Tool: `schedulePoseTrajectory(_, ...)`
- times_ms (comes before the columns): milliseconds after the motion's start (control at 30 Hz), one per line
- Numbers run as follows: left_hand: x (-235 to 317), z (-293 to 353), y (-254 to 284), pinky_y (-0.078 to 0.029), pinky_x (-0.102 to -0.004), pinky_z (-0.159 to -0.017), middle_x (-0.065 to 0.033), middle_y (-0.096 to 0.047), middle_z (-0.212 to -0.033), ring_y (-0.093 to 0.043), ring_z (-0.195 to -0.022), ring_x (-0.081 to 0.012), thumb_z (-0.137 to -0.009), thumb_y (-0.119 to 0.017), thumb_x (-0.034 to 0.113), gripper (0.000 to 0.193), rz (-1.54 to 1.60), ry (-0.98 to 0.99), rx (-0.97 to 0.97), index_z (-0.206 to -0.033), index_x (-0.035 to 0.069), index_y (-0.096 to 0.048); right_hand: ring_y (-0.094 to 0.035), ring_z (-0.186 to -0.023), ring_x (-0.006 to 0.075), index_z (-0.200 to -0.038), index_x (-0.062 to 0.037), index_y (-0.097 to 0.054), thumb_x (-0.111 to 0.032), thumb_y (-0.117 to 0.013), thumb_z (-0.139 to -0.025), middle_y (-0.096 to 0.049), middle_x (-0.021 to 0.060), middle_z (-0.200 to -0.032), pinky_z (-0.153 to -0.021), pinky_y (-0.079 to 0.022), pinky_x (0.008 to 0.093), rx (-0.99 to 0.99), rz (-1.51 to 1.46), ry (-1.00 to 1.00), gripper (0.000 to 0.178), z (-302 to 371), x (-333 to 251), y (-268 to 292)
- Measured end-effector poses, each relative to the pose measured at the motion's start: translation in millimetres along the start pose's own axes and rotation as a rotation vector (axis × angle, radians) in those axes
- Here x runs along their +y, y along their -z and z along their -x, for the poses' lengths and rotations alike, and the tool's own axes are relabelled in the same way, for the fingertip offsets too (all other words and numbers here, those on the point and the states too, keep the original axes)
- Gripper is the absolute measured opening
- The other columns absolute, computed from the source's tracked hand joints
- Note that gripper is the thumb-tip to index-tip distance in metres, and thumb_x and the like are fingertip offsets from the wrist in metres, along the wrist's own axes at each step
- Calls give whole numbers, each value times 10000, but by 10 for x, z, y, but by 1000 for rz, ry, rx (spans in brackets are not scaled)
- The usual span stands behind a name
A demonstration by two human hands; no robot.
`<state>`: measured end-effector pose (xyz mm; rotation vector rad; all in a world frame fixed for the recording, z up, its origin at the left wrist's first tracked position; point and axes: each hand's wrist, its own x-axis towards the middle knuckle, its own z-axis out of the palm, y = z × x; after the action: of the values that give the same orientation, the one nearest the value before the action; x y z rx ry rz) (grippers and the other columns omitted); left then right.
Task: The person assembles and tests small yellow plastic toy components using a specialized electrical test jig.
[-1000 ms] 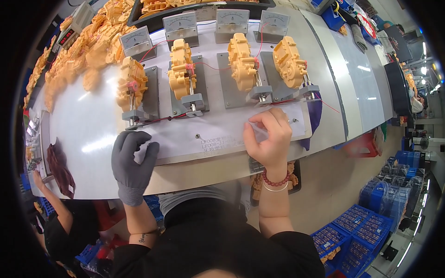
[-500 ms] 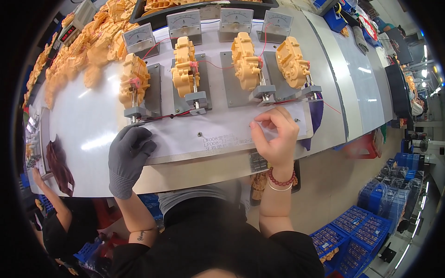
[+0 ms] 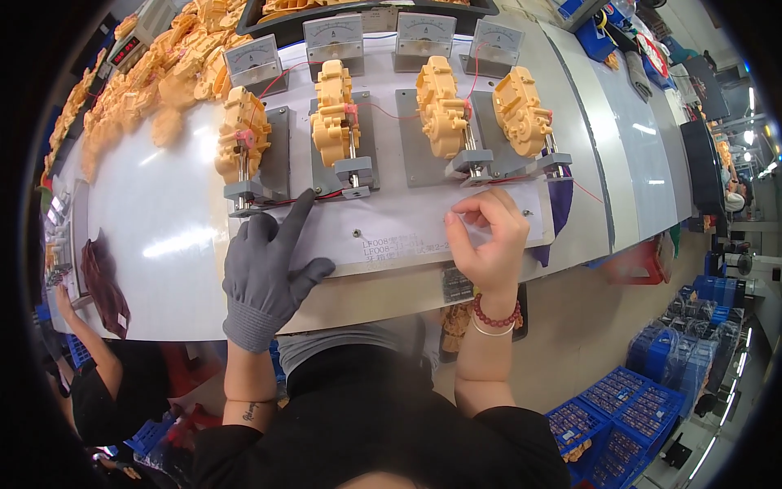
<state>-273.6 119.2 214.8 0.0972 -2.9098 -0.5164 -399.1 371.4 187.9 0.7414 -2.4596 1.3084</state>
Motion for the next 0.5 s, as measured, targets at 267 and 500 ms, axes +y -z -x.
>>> schedulePoseTrajectory(267, -76, -50, -65, -457, -408, -681, -103, -554, -886, -556, -829, -286, -795, -711, 469, 665, -20, -24, 55, -1368, 167, -557, -541, -592, 177, -759, -4, -631, -50, -714, -721, -571, 78, -685, -554, -442, 276, 2, -9, 12, 103, -11, -10, -7)
schedulePoseTrajectory(500, -53, -79, -48, -460, -404, -686, -104, -571, -912, -564, -836, -283, -796, -716, 455, 651, -9, 11, 12, -1364, 178, -561, -545, -596, 178, -758, -3, -628, -50, -713, -720, -572, 79, -692, -556, -445, 276, -3, 2, 0, 104, -16, -6, -10)
